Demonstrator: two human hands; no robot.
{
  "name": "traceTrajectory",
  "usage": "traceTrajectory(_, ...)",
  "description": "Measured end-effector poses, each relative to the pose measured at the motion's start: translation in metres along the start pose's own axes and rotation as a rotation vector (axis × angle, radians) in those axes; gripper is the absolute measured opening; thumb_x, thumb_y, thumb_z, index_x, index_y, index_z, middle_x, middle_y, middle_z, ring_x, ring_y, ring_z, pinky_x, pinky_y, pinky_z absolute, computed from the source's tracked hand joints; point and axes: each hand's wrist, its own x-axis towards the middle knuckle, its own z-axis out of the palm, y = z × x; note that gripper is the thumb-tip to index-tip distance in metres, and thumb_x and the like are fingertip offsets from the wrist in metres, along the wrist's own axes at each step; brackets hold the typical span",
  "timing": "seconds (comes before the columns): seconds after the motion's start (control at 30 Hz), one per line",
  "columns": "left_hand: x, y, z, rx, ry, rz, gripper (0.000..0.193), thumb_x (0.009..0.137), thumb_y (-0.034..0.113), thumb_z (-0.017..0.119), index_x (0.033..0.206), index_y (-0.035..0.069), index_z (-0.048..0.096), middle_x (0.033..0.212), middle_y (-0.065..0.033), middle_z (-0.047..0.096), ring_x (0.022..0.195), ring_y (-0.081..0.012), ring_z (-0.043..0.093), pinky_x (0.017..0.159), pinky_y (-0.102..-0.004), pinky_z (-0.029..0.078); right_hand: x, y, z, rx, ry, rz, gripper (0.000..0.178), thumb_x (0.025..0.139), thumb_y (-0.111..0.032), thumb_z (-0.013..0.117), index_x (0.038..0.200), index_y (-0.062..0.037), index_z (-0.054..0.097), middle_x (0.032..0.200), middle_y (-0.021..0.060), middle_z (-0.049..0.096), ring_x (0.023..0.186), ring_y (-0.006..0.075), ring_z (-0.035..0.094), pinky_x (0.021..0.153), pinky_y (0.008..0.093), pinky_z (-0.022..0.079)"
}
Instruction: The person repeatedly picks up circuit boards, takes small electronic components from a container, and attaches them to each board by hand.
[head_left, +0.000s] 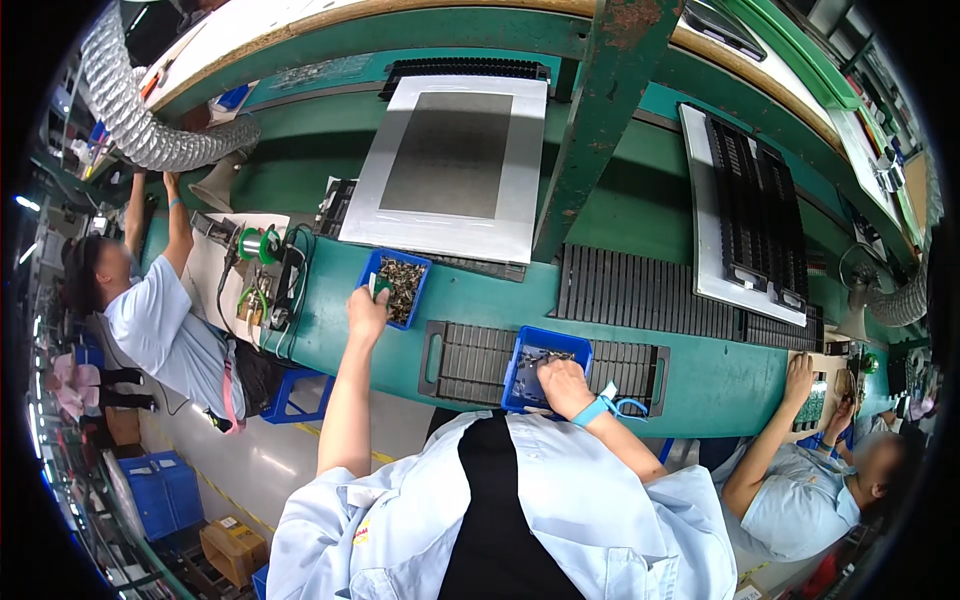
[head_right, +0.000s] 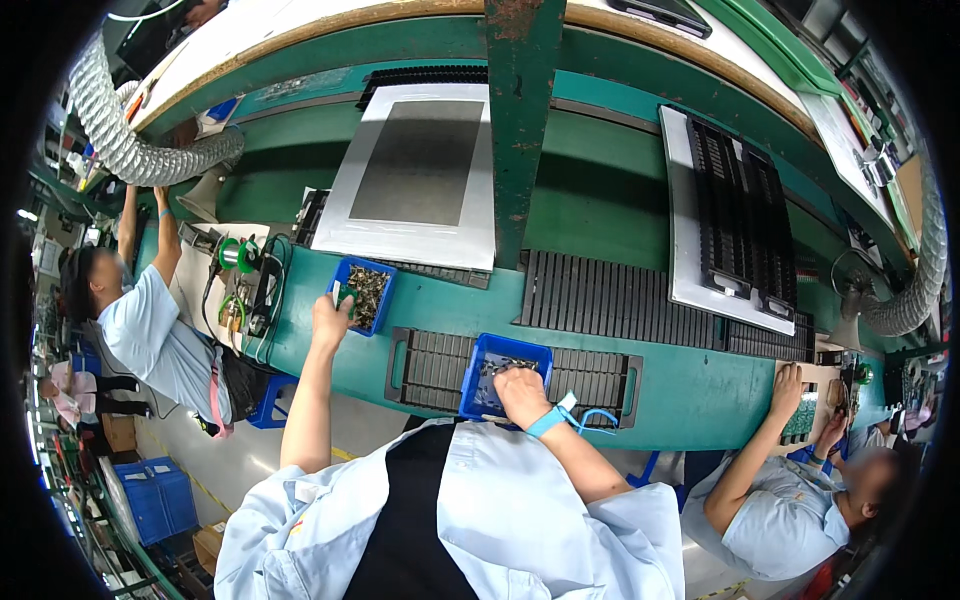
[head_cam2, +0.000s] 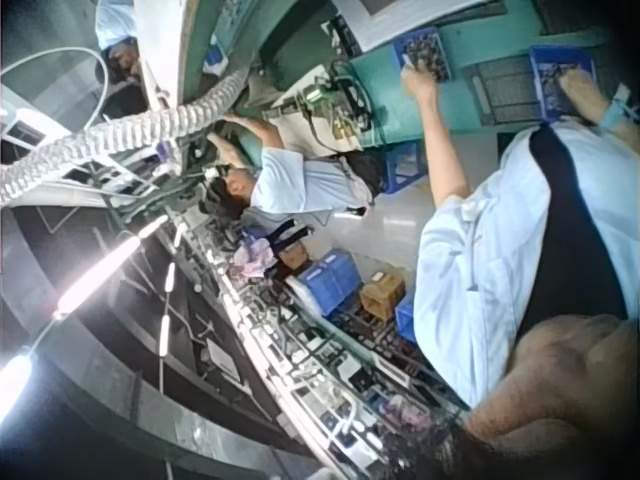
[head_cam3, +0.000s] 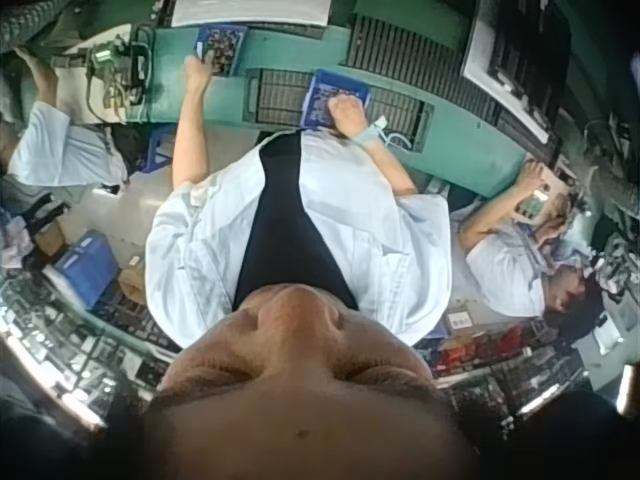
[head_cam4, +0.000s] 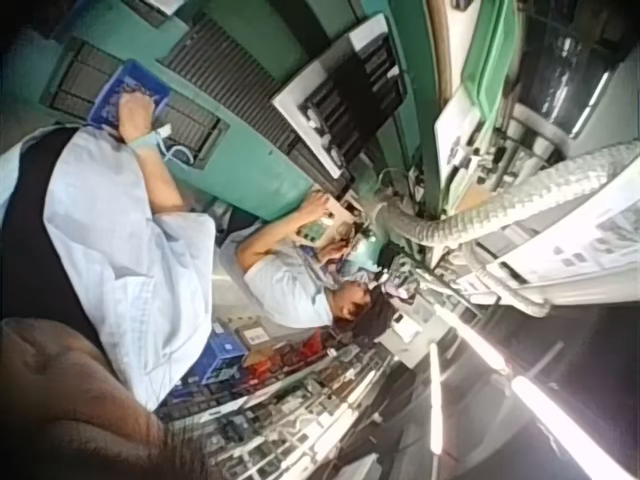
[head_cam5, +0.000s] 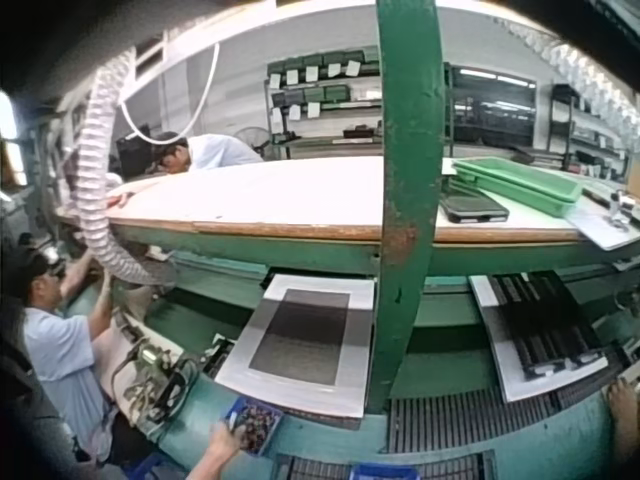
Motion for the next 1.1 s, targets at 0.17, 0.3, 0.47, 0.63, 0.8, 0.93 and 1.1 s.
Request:
traceTrajectory(0.17,0.003,-0.018,0.000,0.752,0.165,0.243,0.008,0.081,0.004,0.053,0.084,-0.003,0.054,0.068,-0.0124,0.058,0.055,-0.0175,0.058,0.046,-0.0229,0.047,0.003,-0.001,-0.014,0.215,0.021,0.175,0.005,0.073,-0.004,0.051,0.072,-0.0005,0.054,0.062,0.0108,0.056,0.050,0.0219,0.054,0.048,0.0301,0.043)
traceTrajectory(0.3,-0.037,0.025,0.028,0.059,-0.095,0.050,0.012,0.084,0.007,0.050,0.088,-0.004,0.052,0.071,-0.0123,0.057,0.056,-0.0172,0.059,0.048,-0.0225,0.047,0.010,-0.004,-0.047,1.056,0.005,0.367,0.006,0.078,-0.002,0.052,0.077,0.0013,0.057,0.062,0.0086,0.057,0.051,0.0159,0.054,0.048,0.0238,0.043)
traceTrajectory(0.47,-0.101,0.064,0.076,-0.347,-0.588,-0.069,0.016,0.085,0.009,0.051,0.092,-0.005,0.050,0.076,-0.0103,0.057,0.060,-0.0145,0.057,0.055,-0.0204,0.048,0.017,-0.012,-0.060,1.469,0.004,0.404,0.009,0.080,-0.001,0.055,0.086,0.0043,0.058,0.068,0.0087,0.059,0.055,0.0098,0.053,0.051,0.0180,0.043)
traceTrajectory(0.63,-0.119,0.072,0.086,-0.644,-0.757,-0.209,0.017,0.085,0.010,0.051,0.094,-0.005,0.050,0.078,-0.0103,0.058,0.062,-0.0129,0.057,0.056,-0.0196,0.048,0.017,-0.016,-0.065,1.519,0.084,0.401,0.010,0.082,-0.002,0.054,0.087,0.0040,0.060,0.065,0.0077,0.060,0.055,0.0096,0.053,0.049,0.0165,0.042)
traceTrajectory(0.8,-0.122,0.075,0.087,-0.739,-0.784,-0.258,0.016,0.086,0.009,0.051,0.094,-0.005,0.050,0.078,-0.0102,0.058,0.064,-0.0119,0.057,0.056,-0.0194,0.048,0.018,-0.021,-0.067,1.535,0.194,0.443,0.009,0.079,0.001,0.054,0.084,0.0041,0.060,0.065,0.0077,0.060,0.054,0.0097,0.053,0.048,0.0176,0.042)
traceTrajectory(0.93,-0.123,0.077,0.088,-0.792,-0.789,-0.293,0.016,0.086,0.009,0.050,0.094,-0.005,0.050,0.079,-0.0104,0.058,0.065,-0.0122,0.058,0.056,-0.0193,0.048,0.016,-0.019,-0.059,1.241,0.264,0.350,0.010,0.076,0.003,0.056,0.085,0.0042,0.060,0.067,0.0073,0.061,0.054,0.0100,0.053,0.047,0.0186,0.042)
traceTrajectory(1.1,-0.124,0.079,0.088,-0.744,-0.755,-0.252,0.018,0.085,0.010,0.052,0.095,-0.006,0.049,0.079,-0.0117,0.058,0.067,-0.0143,0.059,0.055,-0.0189,0.046,0.014,-0.019,-0.063,1.160,0.202,0.359,0.012,0.074,0.004,0.056,0.085,0.0045,0.060,0.070,0.0071,0.062,0.053,0.0110,0.054,0.047,0.0198,0.041)
